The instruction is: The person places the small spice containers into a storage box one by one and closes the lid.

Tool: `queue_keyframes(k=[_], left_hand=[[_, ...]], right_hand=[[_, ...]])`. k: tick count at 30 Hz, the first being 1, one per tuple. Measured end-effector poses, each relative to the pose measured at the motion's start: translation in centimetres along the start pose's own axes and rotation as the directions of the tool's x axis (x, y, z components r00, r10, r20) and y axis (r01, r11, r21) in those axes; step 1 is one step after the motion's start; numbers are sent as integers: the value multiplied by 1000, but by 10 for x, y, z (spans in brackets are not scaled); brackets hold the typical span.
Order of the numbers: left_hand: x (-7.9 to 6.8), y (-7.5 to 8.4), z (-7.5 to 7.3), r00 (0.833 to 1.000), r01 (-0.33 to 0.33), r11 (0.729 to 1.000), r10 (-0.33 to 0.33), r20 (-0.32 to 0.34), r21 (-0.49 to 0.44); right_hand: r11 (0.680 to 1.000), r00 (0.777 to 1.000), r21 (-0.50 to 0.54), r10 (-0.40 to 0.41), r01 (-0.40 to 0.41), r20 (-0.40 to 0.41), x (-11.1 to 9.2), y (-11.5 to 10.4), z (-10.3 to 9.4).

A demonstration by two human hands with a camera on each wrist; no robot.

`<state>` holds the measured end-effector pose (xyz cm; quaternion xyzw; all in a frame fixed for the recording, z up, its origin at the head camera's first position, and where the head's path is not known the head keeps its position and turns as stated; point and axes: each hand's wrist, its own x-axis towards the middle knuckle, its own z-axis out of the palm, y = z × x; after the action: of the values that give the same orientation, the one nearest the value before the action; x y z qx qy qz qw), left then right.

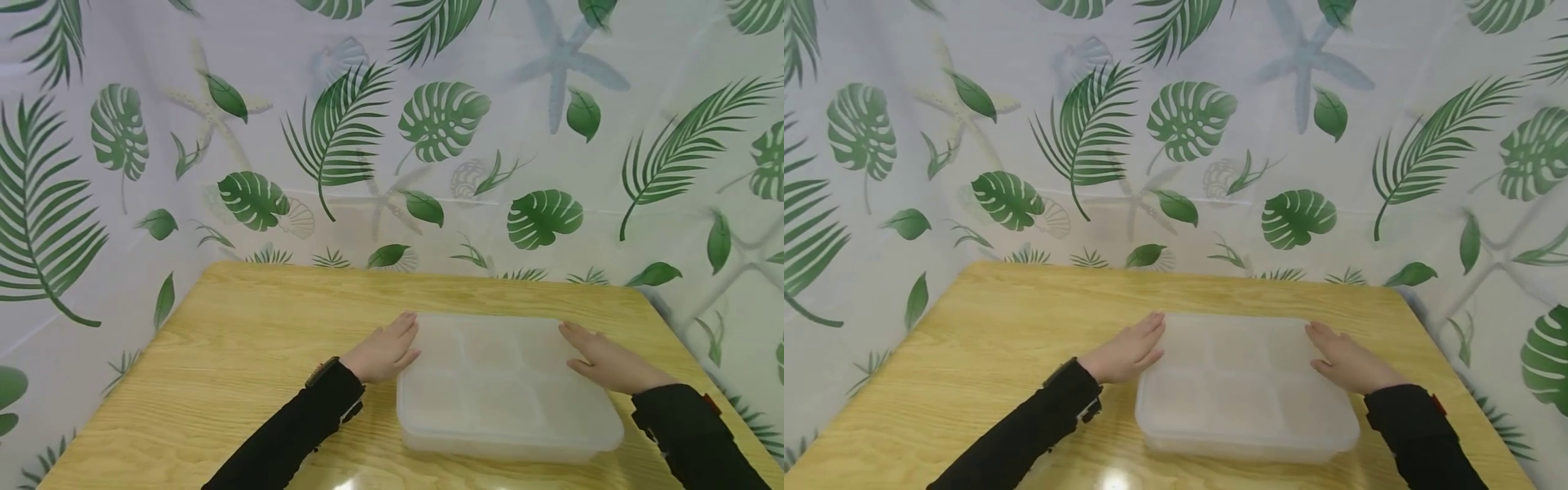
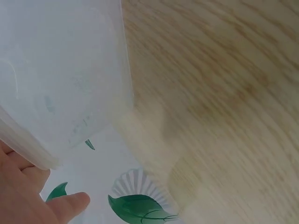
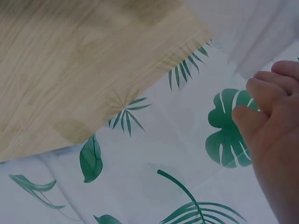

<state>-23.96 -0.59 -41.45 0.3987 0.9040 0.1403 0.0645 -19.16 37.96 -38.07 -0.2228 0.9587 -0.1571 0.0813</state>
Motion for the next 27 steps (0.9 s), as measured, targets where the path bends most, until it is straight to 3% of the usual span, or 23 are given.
queue_keyframes(k=[4,11,16,22,27], left_hand=[[2,1,2,1000,-7,1000,7,-2,19],[-1,-1,3,1000,-8,1000,8,-10,8],[-4,-2,2,1000,-16,1000,16,-24,21],[-9,5,0,998,23,998,-19,-63,55],[-23,19,4,999,6,988,0,-44,155]], right_hand=[[1000,1000,16,23,-23,8,2,-1,5],[997,1000,-73,7,-6,14,4,-5,10],[997,1000,-74,1,-1,7,5,-8,12],[1000,999,3,27,-27,-27,5,-7,12],[995,994,84,70,-63,-83,-13,-7,23]])
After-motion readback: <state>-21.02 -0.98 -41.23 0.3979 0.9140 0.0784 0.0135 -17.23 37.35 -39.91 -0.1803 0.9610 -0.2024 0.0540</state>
